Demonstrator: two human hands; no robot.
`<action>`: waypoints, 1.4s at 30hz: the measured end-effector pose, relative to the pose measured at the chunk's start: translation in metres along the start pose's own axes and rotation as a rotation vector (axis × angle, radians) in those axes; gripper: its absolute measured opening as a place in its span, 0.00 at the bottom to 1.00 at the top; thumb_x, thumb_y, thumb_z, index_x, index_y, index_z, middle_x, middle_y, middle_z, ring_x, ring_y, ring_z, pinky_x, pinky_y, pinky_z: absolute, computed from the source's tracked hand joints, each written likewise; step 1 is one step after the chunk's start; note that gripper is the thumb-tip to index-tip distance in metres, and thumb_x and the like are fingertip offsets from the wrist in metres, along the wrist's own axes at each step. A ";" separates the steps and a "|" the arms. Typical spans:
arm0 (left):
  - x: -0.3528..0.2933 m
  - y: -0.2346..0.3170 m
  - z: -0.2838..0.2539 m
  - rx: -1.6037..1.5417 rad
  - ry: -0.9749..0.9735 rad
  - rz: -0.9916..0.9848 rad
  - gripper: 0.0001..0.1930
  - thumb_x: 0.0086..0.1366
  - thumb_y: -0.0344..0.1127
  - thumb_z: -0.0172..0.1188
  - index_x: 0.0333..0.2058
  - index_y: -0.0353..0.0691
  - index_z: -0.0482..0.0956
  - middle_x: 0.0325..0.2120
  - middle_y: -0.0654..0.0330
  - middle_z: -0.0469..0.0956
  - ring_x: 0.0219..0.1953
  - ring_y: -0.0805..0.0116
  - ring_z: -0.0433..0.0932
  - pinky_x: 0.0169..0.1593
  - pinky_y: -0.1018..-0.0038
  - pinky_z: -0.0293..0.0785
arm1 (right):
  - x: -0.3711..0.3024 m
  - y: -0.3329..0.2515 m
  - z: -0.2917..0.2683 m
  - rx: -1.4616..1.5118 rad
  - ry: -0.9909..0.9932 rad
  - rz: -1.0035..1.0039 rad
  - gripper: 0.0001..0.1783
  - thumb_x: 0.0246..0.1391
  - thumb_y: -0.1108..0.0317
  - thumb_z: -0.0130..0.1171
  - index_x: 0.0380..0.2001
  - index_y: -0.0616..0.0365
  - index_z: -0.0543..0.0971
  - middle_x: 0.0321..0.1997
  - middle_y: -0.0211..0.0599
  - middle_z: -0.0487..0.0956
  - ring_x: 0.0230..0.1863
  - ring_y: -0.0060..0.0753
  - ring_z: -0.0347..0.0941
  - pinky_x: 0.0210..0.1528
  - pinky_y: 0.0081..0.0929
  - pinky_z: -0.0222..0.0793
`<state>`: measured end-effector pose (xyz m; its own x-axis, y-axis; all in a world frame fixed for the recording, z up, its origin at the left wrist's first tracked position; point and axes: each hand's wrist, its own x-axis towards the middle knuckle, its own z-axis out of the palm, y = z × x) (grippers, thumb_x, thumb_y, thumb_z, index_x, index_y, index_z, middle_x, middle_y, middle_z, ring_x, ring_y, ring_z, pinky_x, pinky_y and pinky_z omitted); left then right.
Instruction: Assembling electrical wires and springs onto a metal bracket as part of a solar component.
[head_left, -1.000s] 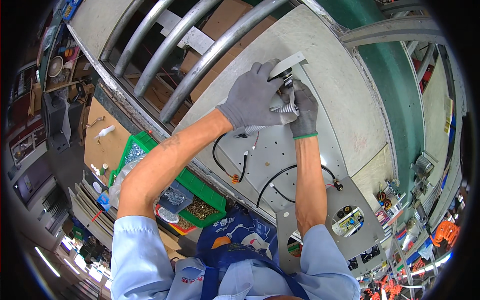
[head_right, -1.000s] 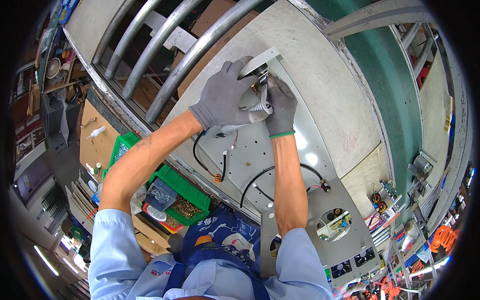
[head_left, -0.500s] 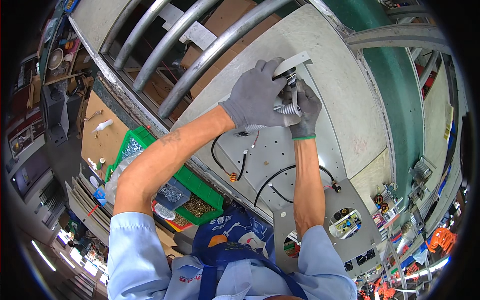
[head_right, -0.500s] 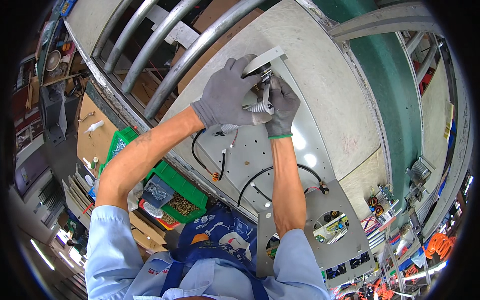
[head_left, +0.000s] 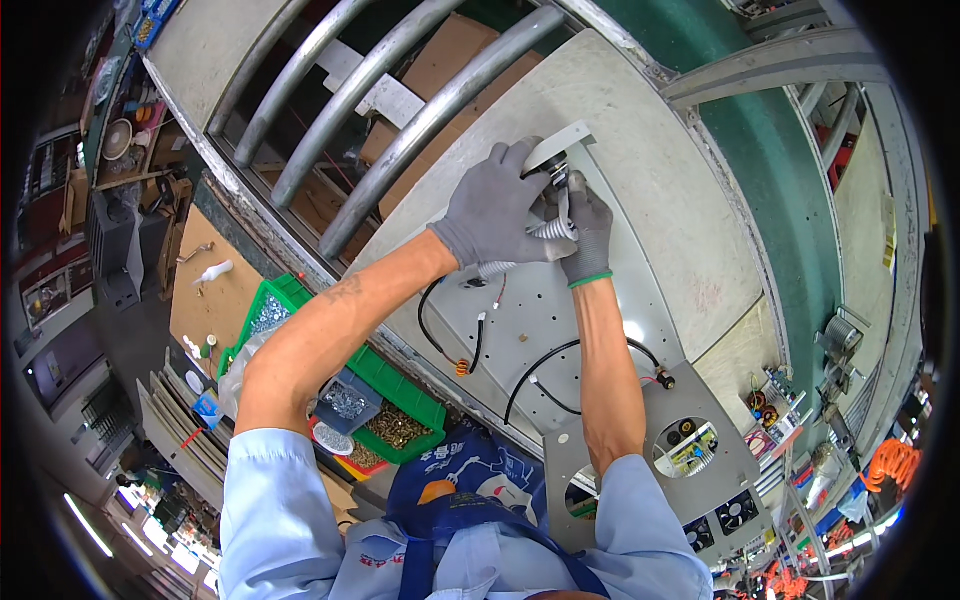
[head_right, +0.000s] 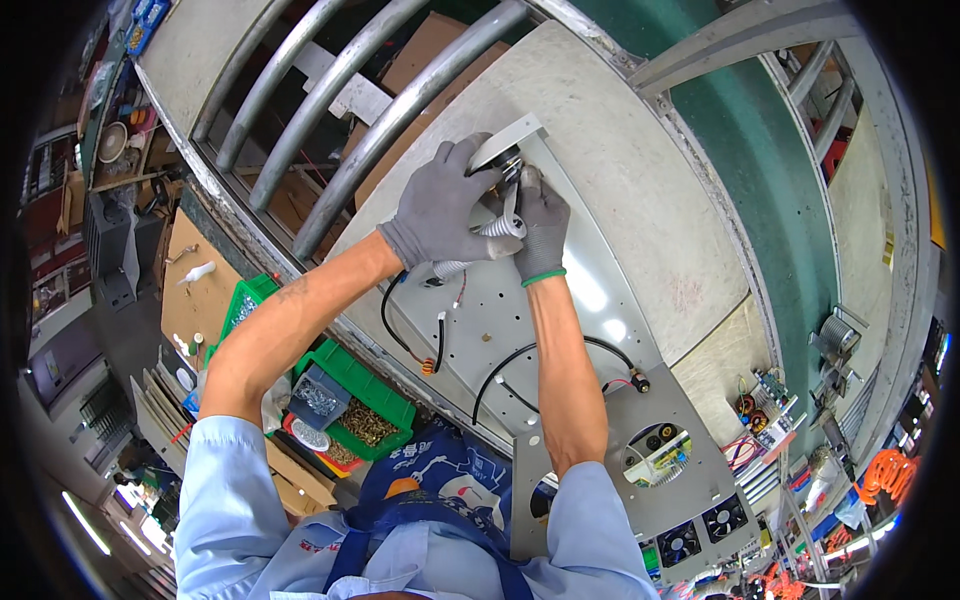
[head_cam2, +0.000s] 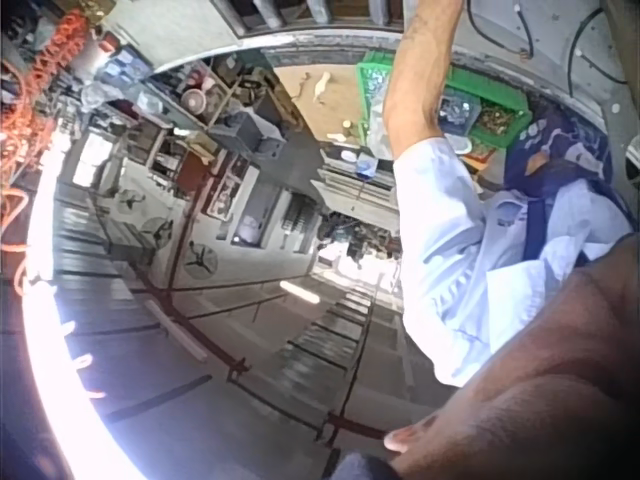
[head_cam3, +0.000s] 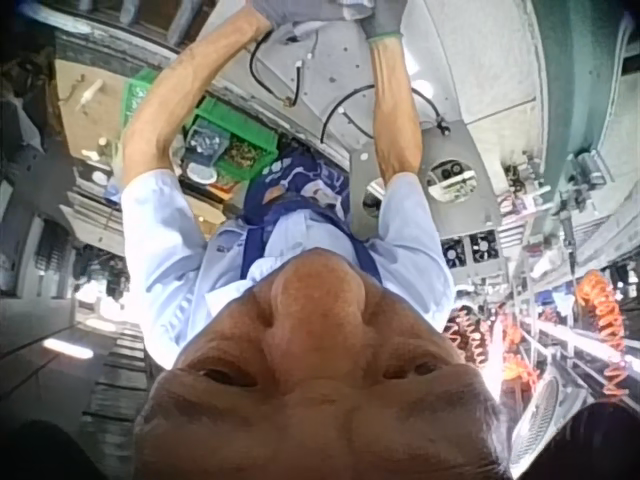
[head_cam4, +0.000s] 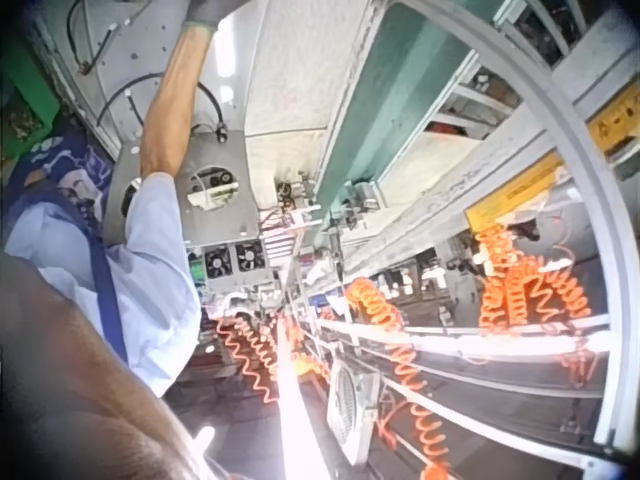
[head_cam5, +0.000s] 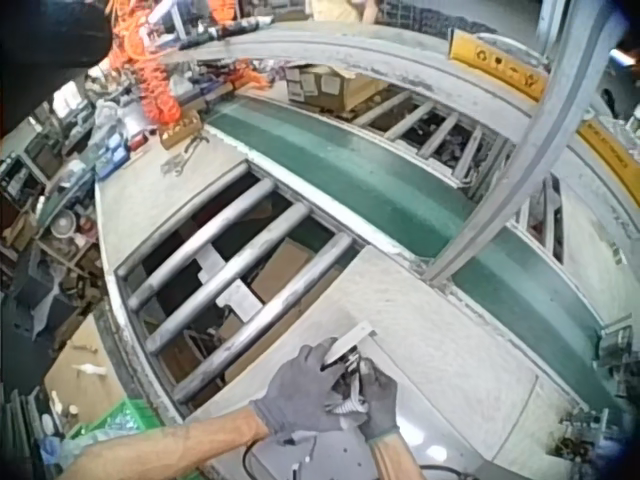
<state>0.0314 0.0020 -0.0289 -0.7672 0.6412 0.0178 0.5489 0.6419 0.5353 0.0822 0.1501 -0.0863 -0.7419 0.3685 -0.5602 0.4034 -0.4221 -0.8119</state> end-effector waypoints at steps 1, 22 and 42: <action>-0.001 0.000 0.000 -0.006 0.008 0.004 0.40 0.42 0.67 0.69 0.42 0.34 0.83 0.56 0.43 0.67 0.49 0.47 0.71 0.47 0.59 0.77 | -0.001 0.001 0.001 0.041 0.008 0.022 0.20 0.66 0.55 0.58 0.34 0.65 0.82 0.26 0.32 0.79 0.24 0.22 0.72 0.27 0.23 0.67; -0.001 -0.001 0.000 -0.006 -0.005 -0.015 0.40 0.43 0.69 0.68 0.43 0.37 0.83 0.57 0.43 0.67 0.51 0.46 0.71 0.48 0.59 0.77 | 0.022 0.023 -0.014 -0.291 -0.083 -0.226 0.24 0.68 0.55 0.52 0.49 0.68 0.79 0.37 0.44 0.83 0.35 0.32 0.76 0.40 0.32 0.72; -0.001 0.002 -0.003 0.022 -0.063 -0.062 0.42 0.42 0.69 0.69 0.47 0.38 0.83 0.58 0.45 0.66 0.53 0.47 0.70 0.53 0.58 0.75 | 0.015 -0.018 -0.022 -0.217 -0.353 0.044 0.17 0.69 0.60 0.49 0.43 0.64 0.80 0.33 0.29 0.78 0.31 0.19 0.69 0.36 0.22 0.69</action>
<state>0.0321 0.0016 -0.0253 -0.7781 0.6244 -0.0680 0.5087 0.6900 0.5149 0.0759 0.1814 -0.0835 -0.8444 0.0312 -0.5349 0.5143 -0.2324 -0.8255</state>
